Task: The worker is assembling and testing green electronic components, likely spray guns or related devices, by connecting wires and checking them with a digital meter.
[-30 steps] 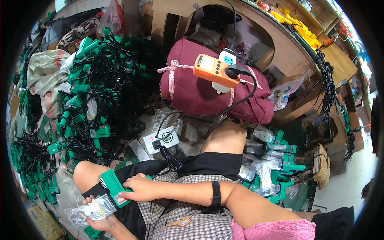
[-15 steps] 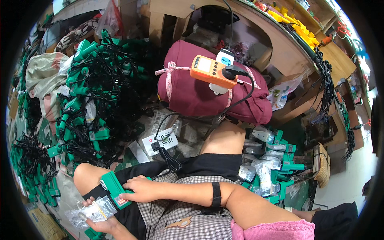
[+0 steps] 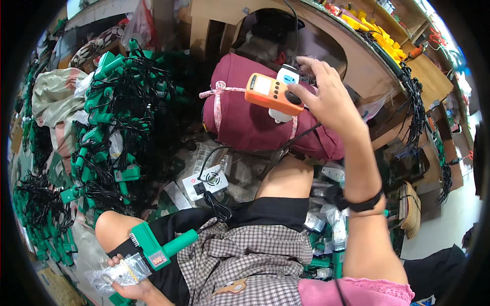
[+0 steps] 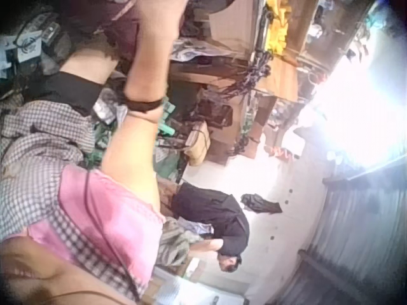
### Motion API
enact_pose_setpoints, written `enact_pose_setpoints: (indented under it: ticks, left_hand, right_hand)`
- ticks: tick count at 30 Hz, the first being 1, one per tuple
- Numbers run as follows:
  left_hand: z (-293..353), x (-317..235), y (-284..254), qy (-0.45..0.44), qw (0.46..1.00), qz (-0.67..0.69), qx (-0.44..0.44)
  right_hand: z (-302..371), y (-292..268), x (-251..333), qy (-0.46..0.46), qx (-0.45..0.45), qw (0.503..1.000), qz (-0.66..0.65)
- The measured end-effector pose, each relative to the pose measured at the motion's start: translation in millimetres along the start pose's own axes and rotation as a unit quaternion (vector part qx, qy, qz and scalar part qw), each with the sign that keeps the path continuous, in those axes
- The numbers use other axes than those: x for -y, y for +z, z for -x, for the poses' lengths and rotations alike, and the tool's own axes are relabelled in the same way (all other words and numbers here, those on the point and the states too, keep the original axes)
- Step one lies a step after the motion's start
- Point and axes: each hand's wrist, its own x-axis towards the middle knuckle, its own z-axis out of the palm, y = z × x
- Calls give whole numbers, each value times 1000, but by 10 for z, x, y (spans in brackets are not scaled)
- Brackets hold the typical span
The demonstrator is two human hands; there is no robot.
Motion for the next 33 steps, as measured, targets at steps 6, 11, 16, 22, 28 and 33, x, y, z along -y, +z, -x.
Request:
enact_pose_setpoints:
  ticks: [6,11,16,22,28,33]
  left_hand:
    - [-46,88,77,-17,999,-12,29]
    - [-39,141,166,-20,999,-26,6]
    - [-60,178,131,-30,999,-11,41]
    - [14,21,107,-76,994,11,-80]
    - [7,230,334,-34,997,64,-34]
    - [284,-23,237,-11,996,79,-25]
  right_hand:
    - [-85,-21,-539,4,280,957,-80]
    - [-11,133,-531,14,216,972,-92]
    - [28,196,-610,-6,175,984,-31]
    - [-10,409,-397,-40,132,990,-27]
    - [111,355,-597,34,165,985,20]
    - [119,587,-585,3,130,991,-21]
